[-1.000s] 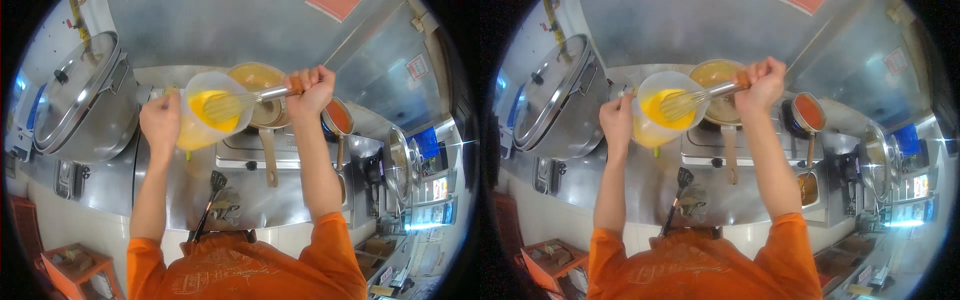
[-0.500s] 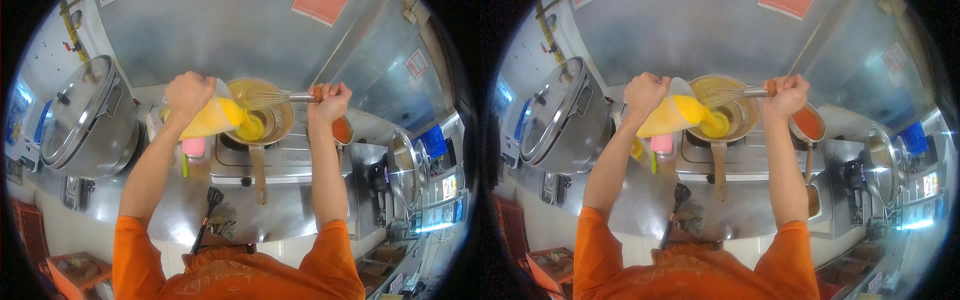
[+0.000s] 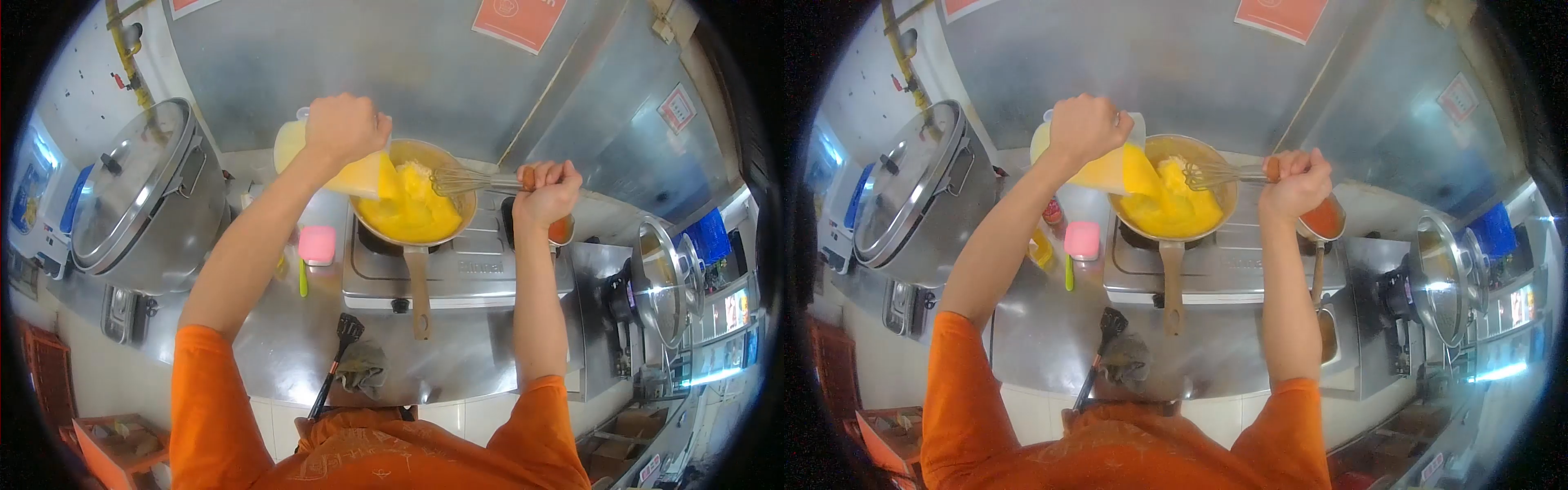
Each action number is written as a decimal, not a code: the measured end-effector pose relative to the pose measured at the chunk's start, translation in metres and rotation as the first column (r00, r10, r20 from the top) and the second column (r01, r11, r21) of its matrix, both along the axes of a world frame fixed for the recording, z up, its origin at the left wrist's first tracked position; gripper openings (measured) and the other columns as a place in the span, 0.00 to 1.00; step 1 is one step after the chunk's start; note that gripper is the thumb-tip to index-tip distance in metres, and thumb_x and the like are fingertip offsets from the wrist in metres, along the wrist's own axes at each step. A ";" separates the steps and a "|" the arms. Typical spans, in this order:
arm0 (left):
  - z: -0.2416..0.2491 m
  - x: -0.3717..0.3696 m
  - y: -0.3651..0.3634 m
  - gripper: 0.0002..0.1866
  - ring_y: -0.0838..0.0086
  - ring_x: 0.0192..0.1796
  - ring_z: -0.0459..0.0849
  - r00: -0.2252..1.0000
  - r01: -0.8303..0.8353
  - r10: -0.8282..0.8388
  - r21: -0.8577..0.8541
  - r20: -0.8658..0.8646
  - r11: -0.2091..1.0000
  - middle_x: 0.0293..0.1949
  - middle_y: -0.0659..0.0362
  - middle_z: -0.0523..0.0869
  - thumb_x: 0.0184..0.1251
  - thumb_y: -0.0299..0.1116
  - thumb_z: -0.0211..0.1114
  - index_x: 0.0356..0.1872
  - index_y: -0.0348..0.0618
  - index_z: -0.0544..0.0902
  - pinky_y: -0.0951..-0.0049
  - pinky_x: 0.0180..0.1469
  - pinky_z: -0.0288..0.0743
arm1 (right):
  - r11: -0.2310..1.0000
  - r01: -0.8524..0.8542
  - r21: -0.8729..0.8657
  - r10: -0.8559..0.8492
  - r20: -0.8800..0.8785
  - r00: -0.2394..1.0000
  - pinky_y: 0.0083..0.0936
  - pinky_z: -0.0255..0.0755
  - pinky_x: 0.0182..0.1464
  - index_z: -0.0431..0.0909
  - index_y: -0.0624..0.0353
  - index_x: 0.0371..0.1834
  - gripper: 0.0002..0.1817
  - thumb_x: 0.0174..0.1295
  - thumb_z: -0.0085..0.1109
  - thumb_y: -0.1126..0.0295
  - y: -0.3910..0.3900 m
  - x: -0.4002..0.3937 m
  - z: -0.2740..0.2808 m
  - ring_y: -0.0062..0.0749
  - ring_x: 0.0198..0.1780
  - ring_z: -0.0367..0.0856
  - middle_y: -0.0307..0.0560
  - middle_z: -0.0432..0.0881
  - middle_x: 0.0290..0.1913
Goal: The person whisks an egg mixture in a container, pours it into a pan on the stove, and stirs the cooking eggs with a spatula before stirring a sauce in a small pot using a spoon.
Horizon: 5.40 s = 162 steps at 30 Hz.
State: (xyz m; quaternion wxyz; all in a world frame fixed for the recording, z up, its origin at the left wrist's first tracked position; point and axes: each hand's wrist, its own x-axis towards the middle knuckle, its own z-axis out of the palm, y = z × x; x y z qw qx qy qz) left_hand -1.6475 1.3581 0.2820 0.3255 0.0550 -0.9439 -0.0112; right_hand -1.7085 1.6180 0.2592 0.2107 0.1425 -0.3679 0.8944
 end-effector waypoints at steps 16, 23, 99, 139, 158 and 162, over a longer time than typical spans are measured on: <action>-0.004 -0.022 0.009 0.15 0.68 0.18 0.77 0.807 0.399 -0.565 -0.545 -0.174 0.738 0.12 0.60 0.76 0.49 0.36 0.62 0.08 0.45 0.75 0.70 0.27 0.71 | 1.000 0.017 0.001 -0.017 0.080 0.997 0.29 0.52 0.17 0.55 0.53 0.13 0.20 0.63 0.42 0.62 -0.001 0.006 -0.045 0.28 0.12 0.49 0.40 0.55 0.10; 0.000 -0.031 0.015 0.13 0.73 0.20 0.73 0.759 0.428 -0.651 -0.736 -0.023 0.525 0.13 0.64 0.73 0.46 0.37 0.62 0.09 0.48 0.71 0.73 0.27 0.66 | 0.999 0.041 0.011 -0.042 0.028 0.999 0.27 0.53 0.16 0.56 0.54 0.13 0.20 0.64 0.41 0.62 -0.001 0.008 -0.052 0.26 0.12 0.50 0.40 0.56 0.10; -0.357 0.437 -0.113 0.15 0.80 0.26 0.71 0.664 0.138 0.729 0.985 -0.169 0.103 0.20 0.61 0.76 0.63 0.32 0.51 0.26 0.28 0.78 0.77 0.33 0.67 | -0.184 -0.400 0.898 -0.330 0.327 0.886 0.51 0.71 0.40 0.69 0.71 0.41 0.19 0.58 0.54 0.62 -0.078 0.428 -0.325 0.65 0.38 0.78 0.71 0.79 0.33; -0.213 0.157 0.173 0.15 0.76 0.26 0.71 0.941 -0.221 -0.322 0.529 -0.107 -0.820 0.23 0.62 0.71 0.73 0.45 0.48 0.43 0.42 0.71 0.74 0.29 0.68 | -0.826 0.375 0.422 0.292 -0.248 0.924 0.40 0.78 0.35 0.77 0.63 0.42 0.12 0.59 0.48 0.70 -0.032 -0.006 -0.043 0.46 0.35 0.85 0.53 0.84 0.33; -0.207 0.195 0.114 0.17 0.76 0.31 0.81 0.843 -0.310 -0.537 0.842 0.030 -0.441 0.36 0.55 0.83 0.69 0.39 0.58 0.46 0.33 0.78 0.77 0.37 0.80 | -0.902 0.335 0.274 0.321 -0.094 0.942 0.29 0.78 0.29 0.64 0.79 0.58 0.27 0.57 0.50 0.72 0.021 0.089 -0.065 0.36 0.32 0.84 0.54 0.83 0.32; -0.196 0.194 0.111 0.18 0.77 0.32 0.81 0.827 -0.311 -0.561 0.871 0.050 -0.381 0.35 0.58 0.82 0.69 0.42 0.57 0.45 0.34 0.79 0.76 0.38 0.79 | -0.925 0.256 0.280 0.229 -0.124 0.965 0.30 0.79 0.32 0.63 0.80 0.60 0.28 0.57 0.51 0.71 0.003 0.070 -0.085 0.38 0.33 0.84 0.55 0.83 0.35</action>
